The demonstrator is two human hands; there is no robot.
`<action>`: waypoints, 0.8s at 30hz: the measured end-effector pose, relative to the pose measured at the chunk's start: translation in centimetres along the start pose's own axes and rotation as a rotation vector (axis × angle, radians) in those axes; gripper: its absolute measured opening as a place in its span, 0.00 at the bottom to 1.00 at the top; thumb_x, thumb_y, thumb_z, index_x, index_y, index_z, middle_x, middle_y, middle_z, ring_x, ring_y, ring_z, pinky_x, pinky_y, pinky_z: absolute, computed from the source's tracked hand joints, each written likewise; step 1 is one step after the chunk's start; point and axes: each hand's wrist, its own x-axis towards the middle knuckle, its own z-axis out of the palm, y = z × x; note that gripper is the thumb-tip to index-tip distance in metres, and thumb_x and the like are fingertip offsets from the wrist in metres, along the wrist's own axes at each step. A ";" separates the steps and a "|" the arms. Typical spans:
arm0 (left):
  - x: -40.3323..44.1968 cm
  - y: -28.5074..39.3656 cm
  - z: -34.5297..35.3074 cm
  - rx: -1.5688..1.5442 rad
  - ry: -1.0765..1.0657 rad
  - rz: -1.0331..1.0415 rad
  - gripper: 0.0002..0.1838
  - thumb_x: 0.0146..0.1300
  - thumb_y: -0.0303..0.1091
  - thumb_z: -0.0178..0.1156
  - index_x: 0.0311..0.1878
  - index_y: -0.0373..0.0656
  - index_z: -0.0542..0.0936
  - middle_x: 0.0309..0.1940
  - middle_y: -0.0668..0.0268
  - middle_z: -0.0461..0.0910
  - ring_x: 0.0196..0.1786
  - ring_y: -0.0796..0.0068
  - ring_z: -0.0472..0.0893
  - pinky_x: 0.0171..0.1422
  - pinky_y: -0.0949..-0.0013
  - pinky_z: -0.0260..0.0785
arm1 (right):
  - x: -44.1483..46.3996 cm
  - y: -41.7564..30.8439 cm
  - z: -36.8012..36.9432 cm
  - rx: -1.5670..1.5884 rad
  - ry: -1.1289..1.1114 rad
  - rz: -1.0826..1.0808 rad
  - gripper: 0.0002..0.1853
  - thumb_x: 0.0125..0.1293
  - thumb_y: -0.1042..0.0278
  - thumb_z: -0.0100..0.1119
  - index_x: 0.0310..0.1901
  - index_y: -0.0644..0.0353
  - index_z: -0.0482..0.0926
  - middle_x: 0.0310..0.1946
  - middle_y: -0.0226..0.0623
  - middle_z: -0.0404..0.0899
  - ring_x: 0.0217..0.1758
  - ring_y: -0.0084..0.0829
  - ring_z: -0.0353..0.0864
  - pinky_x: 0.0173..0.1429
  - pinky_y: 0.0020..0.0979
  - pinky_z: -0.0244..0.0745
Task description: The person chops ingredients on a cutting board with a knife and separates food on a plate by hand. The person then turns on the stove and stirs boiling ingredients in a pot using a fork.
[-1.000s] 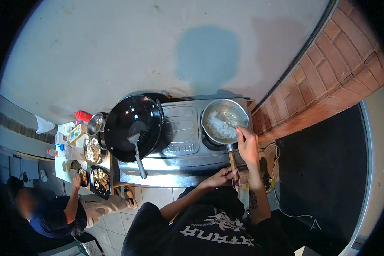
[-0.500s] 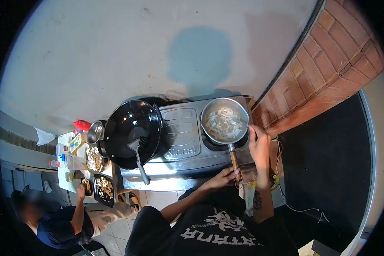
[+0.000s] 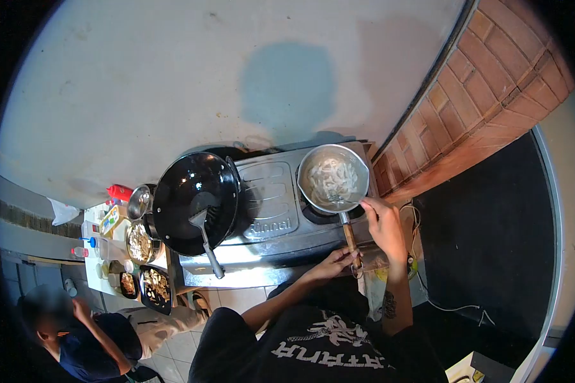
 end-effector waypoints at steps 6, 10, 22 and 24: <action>0.5 -0.4 -0.2 0.147 -0.021 0.052 0.19 0.73 0.47 0.47 0.57 0.44 0.69 0.43 0.71 0.74 0.48 0.82 0.72 0.56 0.76 0.66 | 0.8 1.6 0.5 -0.030 0.181 0.038 0.10 0.67 0.71 0.52 0.41 0.70 0.80 0.35 0.50 0.81 0.38 0.46 0.82 0.43 0.36 0.74; 0.4 -0.6 0.1 0.201 0.009 0.167 0.20 0.73 0.47 0.46 0.58 0.41 0.66 0.41 0.71 0.72 0.45 0.81 0.71 0.53 0.76 0.65 | 0.5 1.6 1.7 0.026 0.250 0.077 0.10 0.67 0.72 0.52 0.41 0.71 0.79 0.36 0.55 0.80 0.39 0.51 0.80 0.42 0.39 0.73; -3.8 1.2 -2.1 0.506 0.002 0.197 0.24 0.74 0.47 0.44 0.64 0.39 0.61 0.33 0.71 0.68 0.35 0.82 0.67 0.40 0.76 0.63 | -1.5 2.7 1.4 0.212 0.262 0.233 0.11 0.70 0.71 0.48 0.43 0.69 0.79 0.20 0.39 0.72 0.23 0.31 0.72 0.31 0.31 0.67; -5.5 2.2 -2.4 0.487 0.036 0.171 0.20 0.74 0.44 0.44 0.58 0.38 0.63 0.31 0.72 0.68 0.34 0.82 0.66 0.38 0.77 0.63 | -1.6 3.1 1.9 0.233 0.291 0.248 0.12 0.70 0.71 0.47 0.44 0.69 0.79 0.20 0.38 0.72 0.23 0.29 0.72 0.31 0.30 0.67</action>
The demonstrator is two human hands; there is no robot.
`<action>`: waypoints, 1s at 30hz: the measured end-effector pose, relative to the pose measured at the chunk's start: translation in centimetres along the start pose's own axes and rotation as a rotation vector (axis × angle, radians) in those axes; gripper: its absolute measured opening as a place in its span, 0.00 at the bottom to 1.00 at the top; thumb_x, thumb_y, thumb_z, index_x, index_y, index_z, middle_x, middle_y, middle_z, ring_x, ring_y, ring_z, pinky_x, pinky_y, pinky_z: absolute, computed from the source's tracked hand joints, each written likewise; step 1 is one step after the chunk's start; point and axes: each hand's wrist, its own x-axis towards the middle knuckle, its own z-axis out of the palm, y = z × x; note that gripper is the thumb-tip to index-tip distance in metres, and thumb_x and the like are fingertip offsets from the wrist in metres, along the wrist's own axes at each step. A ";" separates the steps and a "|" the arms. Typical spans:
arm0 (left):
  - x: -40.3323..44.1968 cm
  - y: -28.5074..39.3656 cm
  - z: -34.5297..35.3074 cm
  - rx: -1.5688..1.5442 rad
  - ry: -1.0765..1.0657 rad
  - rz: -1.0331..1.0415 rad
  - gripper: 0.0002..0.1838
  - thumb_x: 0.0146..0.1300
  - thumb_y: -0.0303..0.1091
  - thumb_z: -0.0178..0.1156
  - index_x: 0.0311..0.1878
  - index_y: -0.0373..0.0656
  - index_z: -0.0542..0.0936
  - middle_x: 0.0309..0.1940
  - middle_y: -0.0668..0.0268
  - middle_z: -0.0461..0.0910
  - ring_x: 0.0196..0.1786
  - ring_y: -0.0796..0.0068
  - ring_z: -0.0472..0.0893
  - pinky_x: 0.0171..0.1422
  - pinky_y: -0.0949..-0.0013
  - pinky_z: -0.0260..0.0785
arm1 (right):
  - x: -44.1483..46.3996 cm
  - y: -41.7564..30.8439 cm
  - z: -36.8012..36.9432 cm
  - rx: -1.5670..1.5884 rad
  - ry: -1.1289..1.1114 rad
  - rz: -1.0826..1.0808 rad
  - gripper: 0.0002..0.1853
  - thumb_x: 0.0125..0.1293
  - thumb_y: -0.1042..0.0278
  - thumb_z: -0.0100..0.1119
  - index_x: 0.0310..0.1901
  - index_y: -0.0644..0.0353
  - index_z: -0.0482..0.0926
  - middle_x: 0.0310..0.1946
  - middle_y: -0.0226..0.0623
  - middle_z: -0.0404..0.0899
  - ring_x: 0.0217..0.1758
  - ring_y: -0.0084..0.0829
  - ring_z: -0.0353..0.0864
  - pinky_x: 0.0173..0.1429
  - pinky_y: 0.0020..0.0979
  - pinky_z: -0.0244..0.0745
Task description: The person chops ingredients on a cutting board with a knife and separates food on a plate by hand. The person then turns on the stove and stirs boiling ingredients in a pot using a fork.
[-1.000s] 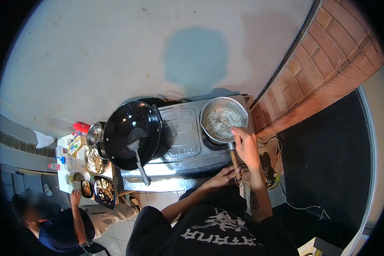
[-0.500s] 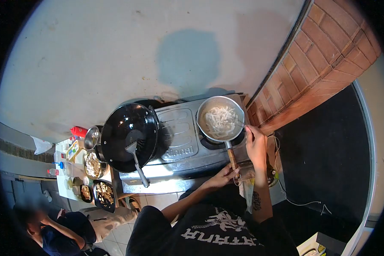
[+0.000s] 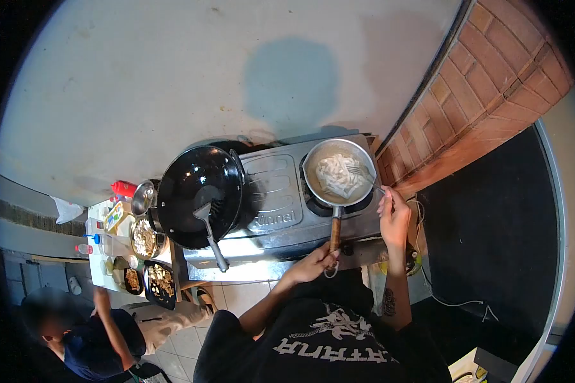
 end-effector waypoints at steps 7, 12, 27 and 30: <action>-2.5 2.7 -0.1 0.071 0.243 -0.058 0.14 0.74 0.42 0.45 0.48 0.39 0.68 0.21 0.75 0.63 0.24 0.84 0.63 0.28 0.76 0.57 | 0.6 -0.4 1.6 -0.073 -0.053 -0.072 0.12 0.70 0.71 0.47 0.46 0.69 0.78 0.25 0.41 0.74 0.25 0.29 0.74 0.33 0.29 0.69; -2.8 2.5 0.1 0.117 0.428 -0.032 0.15 0.74 0.43 0.46 0.44 0.39 0.69 0.24 0.73 0.66 0.26 0.83 0.65 0.29 0.77 0.59 | -0.2 0.5 2.1 -0.106 -0.222 -0.178 0.10 0.66 0.75 0.50 0.44 0.69 0.78 0.37 0.53 0.80 0.39 0.51 0.80 0.43 0.39 0.72; -2.7 3.5 -2.4 -0.204 0.481 -0.182 0.18 0.71 0.49 0.50 0.51 0.44 0.74 0.27 0.75 0.68 0.24 0.89 0.66 0.23 0.83 0.55 | 1.3 1.1 1.6 0.014 -0.060 -0.109 0.13 0.69 0.70 0.50 0.48 0.69 0.79 0.23 0.43 0.76 0.22 0.27 0.74 0.30 0.30 0.69; -2.7 3.4 -3.1 -0.171 0.503 -0.193 0.21 0.70 0.51 0.51 0.51 0.44 0.76 0.24 0.76 0.67 0.22 0.89 0.65 0.21 0.83 0.53 | 0.6 0.7 1.5 -0.040 -0.191 -0.157 0.12 0.68 0.70 0.50 0.45 0.69 0.79 0.25 0.45 0.78 0.24 0.34 0.77 0.33 0.32 0.71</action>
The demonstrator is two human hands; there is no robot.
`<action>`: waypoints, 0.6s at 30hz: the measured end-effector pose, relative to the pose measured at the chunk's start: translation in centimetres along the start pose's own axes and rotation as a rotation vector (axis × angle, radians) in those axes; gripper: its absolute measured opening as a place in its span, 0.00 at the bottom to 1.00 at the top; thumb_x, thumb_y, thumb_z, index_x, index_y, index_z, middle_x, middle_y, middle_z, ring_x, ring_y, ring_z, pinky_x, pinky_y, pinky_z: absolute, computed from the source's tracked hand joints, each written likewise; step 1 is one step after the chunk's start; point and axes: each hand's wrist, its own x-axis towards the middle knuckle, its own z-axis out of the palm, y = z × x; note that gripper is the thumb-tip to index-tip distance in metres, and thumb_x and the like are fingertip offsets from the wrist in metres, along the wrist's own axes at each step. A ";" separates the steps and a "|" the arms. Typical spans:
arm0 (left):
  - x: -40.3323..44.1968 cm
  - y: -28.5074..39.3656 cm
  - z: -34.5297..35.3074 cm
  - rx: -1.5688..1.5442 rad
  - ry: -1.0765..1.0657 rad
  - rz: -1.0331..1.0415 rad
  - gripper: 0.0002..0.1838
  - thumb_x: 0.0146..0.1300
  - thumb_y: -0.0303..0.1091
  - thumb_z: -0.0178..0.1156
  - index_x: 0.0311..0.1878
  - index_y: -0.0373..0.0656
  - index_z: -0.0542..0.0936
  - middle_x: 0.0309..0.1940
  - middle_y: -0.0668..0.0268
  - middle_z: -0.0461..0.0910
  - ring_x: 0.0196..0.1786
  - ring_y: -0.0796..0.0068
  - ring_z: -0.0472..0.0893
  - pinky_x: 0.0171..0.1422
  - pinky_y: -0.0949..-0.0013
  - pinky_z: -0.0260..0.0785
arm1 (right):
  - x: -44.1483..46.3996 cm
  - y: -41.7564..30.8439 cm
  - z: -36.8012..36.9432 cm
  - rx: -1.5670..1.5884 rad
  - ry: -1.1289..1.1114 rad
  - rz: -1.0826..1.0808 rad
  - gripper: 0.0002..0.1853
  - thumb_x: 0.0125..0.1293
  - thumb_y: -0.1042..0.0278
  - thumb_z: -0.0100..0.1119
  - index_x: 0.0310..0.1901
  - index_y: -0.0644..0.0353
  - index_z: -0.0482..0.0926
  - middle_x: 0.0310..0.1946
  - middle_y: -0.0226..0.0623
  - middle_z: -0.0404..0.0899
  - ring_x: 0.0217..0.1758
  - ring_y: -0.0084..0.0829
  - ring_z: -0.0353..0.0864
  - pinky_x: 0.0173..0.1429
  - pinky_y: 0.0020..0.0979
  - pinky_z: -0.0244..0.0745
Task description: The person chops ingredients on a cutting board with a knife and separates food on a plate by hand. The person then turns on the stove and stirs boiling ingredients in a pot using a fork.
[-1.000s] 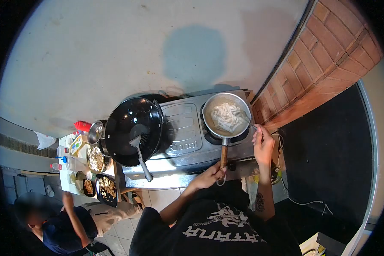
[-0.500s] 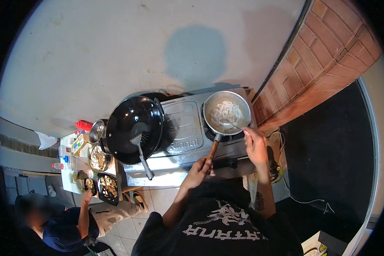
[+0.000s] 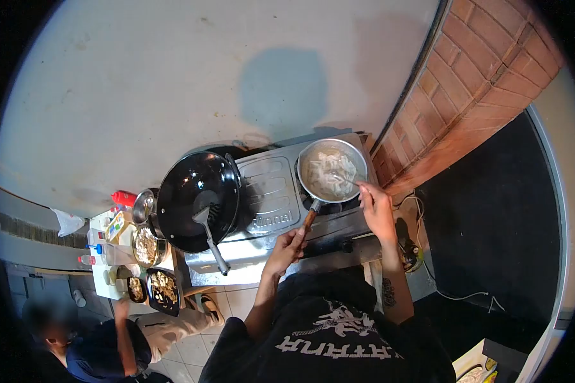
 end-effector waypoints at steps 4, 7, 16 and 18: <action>0.2 0.3 -0.3 0.007 0.002 0.006 0.20 0.69 0.51 0.52 0.50 0.44 0.77 0.23 0.78 0.67 0.20 0.90 0.64 0.20 0.83 0.51 | -1.0 -2.4 -2.6 -0.049 -0.082 0.103 0.11 0.68 0.71 0.50 0.43 0.70 0.79 0.30 0.51 0.80 0.33 0.47 0.80 0.40 0.36 0.72; 0.7 -0.4 -1.1 0.017 -0.003 0.011 0.19 0.70 0.50 0.53 0.49 0.43 0.78 0.22 0.78 0.67 0.20 0.89 0.64 0.20 0.83 0.51 | -1.2 -1.1 -3.3 -0.113 0.065 -0.022 0.11 0.70 0.71 0.49 0.43 0.69 0.79 0.21 0.35 0.73 0.21 0.23 0.71 0.28 0.25 0.66; 0.6 0.2 -1.0 0.039 -0.009 0.013 0.18 0.70 0.48 0.52 0.46 0.42 0.78 0.20 0.77 0.65 0.18 0.89 0.62 0.19 0.83 0.50 | 0.0 0.2 -0.3 -0.048 0.183 0.098 0.11 0.68 0.72 0.50 0.44 0.70 0.78 0.28 0.52 0.79 0.30 0.46 0.80 0.37 0.37 0.72; 0.5 0.4 -1.1 0.009 -0.044 0.008 0.19 0.70 0.49 0.52 0.46 0.40 0.77 0.20 0.78 0.65 0.18 0.89 0.62 0.19 0.83 0.50 | -0.3 -0.2 0.1 -0.058 0.159 0.037 0.11 0.67 0.72 0.50 0.43 0.70 0.78 0.24 0.51 0.76 0.27 0.45 0.79 0.34 0.36 0.71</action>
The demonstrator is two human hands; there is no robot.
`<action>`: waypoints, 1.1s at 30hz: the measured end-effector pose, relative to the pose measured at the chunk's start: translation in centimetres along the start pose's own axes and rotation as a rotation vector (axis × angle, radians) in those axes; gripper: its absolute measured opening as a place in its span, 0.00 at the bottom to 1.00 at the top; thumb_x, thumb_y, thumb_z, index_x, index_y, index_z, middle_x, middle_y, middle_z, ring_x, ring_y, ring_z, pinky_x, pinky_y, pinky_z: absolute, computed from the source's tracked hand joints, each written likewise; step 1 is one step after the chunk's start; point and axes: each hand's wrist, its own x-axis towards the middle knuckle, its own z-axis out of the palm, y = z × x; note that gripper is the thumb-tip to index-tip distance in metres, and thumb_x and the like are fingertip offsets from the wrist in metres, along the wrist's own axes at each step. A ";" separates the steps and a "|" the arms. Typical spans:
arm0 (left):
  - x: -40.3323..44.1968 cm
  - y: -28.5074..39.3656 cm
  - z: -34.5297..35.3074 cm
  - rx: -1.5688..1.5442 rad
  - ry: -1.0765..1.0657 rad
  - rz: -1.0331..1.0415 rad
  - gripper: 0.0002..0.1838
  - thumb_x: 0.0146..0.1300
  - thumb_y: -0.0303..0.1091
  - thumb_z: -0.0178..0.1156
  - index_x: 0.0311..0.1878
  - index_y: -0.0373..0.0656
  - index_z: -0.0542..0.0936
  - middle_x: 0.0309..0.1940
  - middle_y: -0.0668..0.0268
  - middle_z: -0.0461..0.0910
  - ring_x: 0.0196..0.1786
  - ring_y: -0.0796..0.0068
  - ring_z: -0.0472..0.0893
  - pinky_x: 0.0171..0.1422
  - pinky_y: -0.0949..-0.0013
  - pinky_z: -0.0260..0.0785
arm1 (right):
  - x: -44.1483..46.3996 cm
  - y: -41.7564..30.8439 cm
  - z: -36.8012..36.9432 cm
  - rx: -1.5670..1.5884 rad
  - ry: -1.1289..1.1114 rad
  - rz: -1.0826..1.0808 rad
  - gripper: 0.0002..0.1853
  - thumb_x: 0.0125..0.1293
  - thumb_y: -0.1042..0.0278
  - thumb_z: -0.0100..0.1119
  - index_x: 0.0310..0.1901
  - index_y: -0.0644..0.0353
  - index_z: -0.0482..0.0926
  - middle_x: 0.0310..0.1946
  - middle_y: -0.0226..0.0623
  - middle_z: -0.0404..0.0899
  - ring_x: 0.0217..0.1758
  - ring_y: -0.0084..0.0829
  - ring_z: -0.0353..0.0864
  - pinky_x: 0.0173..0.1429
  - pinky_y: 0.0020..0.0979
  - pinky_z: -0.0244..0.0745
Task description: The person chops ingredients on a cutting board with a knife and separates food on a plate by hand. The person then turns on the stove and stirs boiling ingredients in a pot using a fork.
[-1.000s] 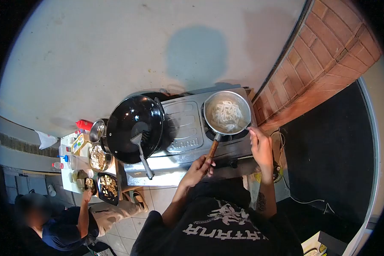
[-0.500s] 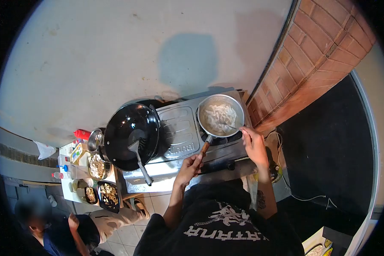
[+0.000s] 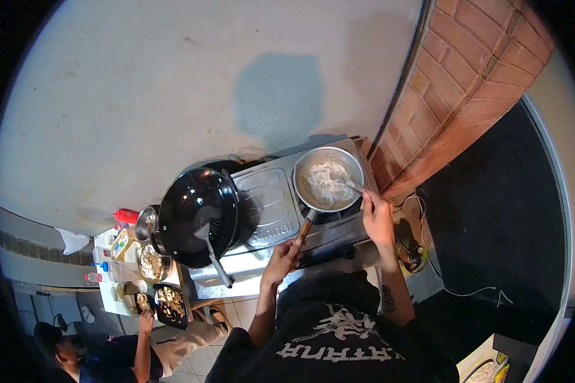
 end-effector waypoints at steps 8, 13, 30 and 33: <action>-0.1 0.3 0.0 0.026 -0.005 -0.010 0.21 0.70 0.51 0.52 0.47 0.40 0.77 0.21 0.77 0.66 0.18 0.89 0.62 0.19 0.83 0.50 | -0.3 -0.3 -1.3 0.283 -0.144 0.181 0.13 0.71 0.69 0.47 0.44 0.71 0.78 0.20 0.34 0.74 0.21 0.21 0.72 0.28 0.24 0.66; -0.1 0.2 -0.2 0.014 -0.026 -0.010 0.19 0.71 0.49 0.51 0.46 0.42 0.77 0.21 0.77 0.65 0.19 0.89 0.61 0.19 0.82 0.50 | -0.5 -1.5 -3.1 0.201 -0.236 0.057 0.12 0.72 0.71 0.46 0.44 0.69 0.78 0.21 0.29 0.72 0.21 0.17 0.68 0.26 0.22 0.64; 0.0 -0.2 0.0 0.073 -0.008 0.070 0.19 0.71 0.48 0.51 0.45 0.39 0.76 0.19 0.78 0.63 0.17 0.90 0.59 0.18 0.81 0.48 | -1.0 -1.0 -1.1 0.001 -0.204 -0.028 0.10 0.65 0.74 0.52 0.44 0.68 0.79 0.34 0.55 0.80 0.40 0.50 0.82 0.41 0.37 0.74; -0.3 0.2 0.2 0.089 0.007 0.060 0.19 0.70 0.48 0.52 0.45 0.40 0.76 0.19 0.78 0.63 0.17 0.90 0.59 0.18 0.81 0.48 | -0.5 -3.4 -3.5 -0.133 -0.160 0.032 0.11 0.65 0.73 0.52 0.43 0.70 0.79 0.37 0.56 0.79 0.43 0.52 0.81 0.42 0.39 0.74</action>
